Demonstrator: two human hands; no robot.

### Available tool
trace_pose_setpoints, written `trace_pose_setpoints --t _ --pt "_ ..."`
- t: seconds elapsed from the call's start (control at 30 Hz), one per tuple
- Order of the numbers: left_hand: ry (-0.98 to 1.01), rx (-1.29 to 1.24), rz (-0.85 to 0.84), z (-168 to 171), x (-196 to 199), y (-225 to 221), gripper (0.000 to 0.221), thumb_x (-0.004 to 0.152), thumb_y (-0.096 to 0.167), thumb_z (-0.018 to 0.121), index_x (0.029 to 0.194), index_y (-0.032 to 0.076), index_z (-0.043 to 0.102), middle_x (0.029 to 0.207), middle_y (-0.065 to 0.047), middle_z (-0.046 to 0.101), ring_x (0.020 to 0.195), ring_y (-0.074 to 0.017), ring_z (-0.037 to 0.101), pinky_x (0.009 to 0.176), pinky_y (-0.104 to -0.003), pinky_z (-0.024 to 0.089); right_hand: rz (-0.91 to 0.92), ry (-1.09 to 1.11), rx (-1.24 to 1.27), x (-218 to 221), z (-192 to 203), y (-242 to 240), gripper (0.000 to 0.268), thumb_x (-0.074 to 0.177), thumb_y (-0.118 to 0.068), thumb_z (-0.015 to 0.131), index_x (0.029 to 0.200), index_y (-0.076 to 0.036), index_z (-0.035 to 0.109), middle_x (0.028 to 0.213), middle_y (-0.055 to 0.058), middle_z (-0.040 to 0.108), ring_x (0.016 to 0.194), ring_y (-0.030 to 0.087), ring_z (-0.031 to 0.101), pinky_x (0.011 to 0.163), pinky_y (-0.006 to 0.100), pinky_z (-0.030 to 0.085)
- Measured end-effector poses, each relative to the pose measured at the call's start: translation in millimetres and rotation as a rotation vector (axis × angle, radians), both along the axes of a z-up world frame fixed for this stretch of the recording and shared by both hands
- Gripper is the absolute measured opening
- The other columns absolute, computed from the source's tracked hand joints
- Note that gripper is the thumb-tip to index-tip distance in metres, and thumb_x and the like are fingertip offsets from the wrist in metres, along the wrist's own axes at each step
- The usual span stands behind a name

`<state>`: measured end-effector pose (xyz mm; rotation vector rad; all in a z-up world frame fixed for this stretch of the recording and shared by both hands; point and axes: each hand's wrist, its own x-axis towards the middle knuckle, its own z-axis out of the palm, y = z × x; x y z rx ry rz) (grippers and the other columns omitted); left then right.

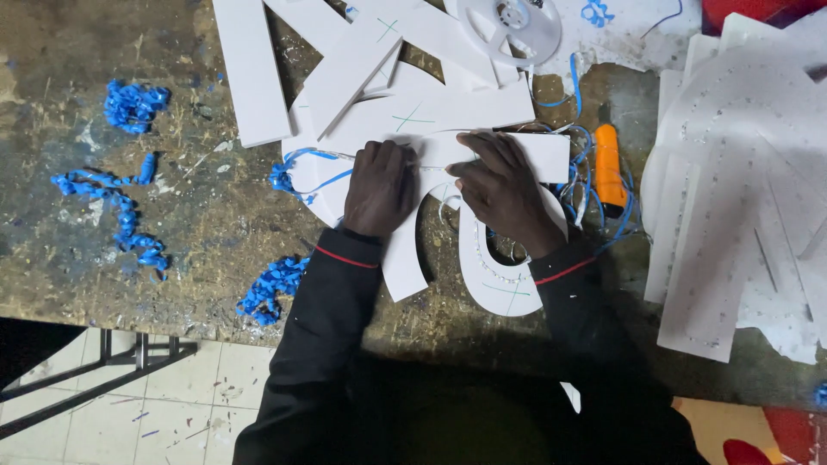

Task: Installing LED strips into foam letter cutouts by peeling adhesive backing and pressing them into place.

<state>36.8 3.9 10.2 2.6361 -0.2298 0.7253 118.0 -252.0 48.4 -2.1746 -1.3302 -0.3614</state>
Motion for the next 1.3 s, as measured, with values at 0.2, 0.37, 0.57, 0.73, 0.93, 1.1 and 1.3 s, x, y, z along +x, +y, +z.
trace_pose_setpoints --t 0.2,0.37,0.57,0.73,0.93,1.1,1.3 --pt "-0.024 -0.067 -0.007 -6.8 -0.3 -1.0 0.019 0.107 0.029 0.061 0.119 0.017 0.068 0.098 -0.002 0.059 0.103 -0.0332 0.064 0.085 -0.046 0.051 0.065 -0.042 0.019 0.8 -14.7 7.4 0.036 0.099 -0.003 0.078 0.13 -0.02 0.081 0.156 0.018 0.065 0.148 0.046 0.061 0.123 0.062 0.043" --pt "-0.013 -0.117 -0.047 -3.0 3.5 -0.7 0.018 0.105 0.026 0.062 0.117 0.013 0.068 0.095 -0.007 0.063 0.103 -0.037 0.066 0.089 -0.047 0.053 0.091 -0.084 -0.056 8.2 7.3 24.8 0.033 0.1 -0.029 0.086 0.127 -0.015 0.074 0.16 0.019 0.061 0.149 0.045 0.06 0.121 0.06 0.045" --pt "-0.006 -0.125 -0.069 11.0 -0.7 2.2 0.02 0.108 0.031 0.062 0.118 0.015 0.068 0.096 -0.005 0.065 0.105 -0.036 0.066 0.09 -0.047 0.053 0.153 -0.155 -0.068 23.2 1.9 23.3 0.045 0.111 -0.058 0.07 0.131 -0.017 0.07 0.153 0.018 0.065 0.141 0.044 0.065 0.112 0.056 0.049" --pt "0.035 -0.093 -0.105 45.0 -5.7 6.4 0.02 0.111 0.033 0.065 0.107 0.015 0.074 0.092 -0.007 0.067 0.102 -0.0382 0.067 0.086 -0.048 0.052 -0.056 -0.317 -0.085 -8.1 26.1 10.7 0.043 0.101 -0.054 0.085 0.127 -0.022 0.071 0.14 0.016 0.072 0.126 0.039 0.074 0.095 0.048 0.056" --pt "0.141 -0.087 -0.189 40.6 -9.9 -4.6 0.016 0.101 0.033 0.074 0.101 0.017 0.075 0.09 -0.009 0.07 0.101 -0.0422 0.069 0.086 -0.054 0.055 -0.259 -0.28 0.007 -35.9 -10.9 -16.6 0.044 0.104 -0.062 0.083 0.123 -0.023 0.073 0.145 0.015 0.074 0.133 0.037 0.073 0.104 0.05 0.052" --pt "0.138 -0.258 -0.168 13.1 -11.7 -12.8 0.017 0.1 0.033 0.075 0.097 0.017 0.072 0.088 -0.009 0.068 0.1 -0.0423 0.068 0.086 -0.054 0.053 -0.188 -0.074 0.162 -44.0 -15.4 -18.2 0.032 0.104 -0.036 0.088 0.126 -0.018 0.076 0.157 0.016 0.068 0.144 0.041 0.065 0.122 0.057 0.04" --pt "-0.028 -0.271 -0.172 17.1 -14.5 -18.7 0.015 0.099 0.028 0.078 0.092 0.016 0.071 0.085 -0.008 0.064 0.098 -0.0389 0.063 0.085 -0.051 0.05 -0.127 -0.031 0.177 -42.0 -20.1 -19.1 0.016 0.105 -0.024 0.088 0.116 -0.016 0.079 0.149 0.011 0.071 0.138 0.037 0.067 0.13 0.062 0.031"
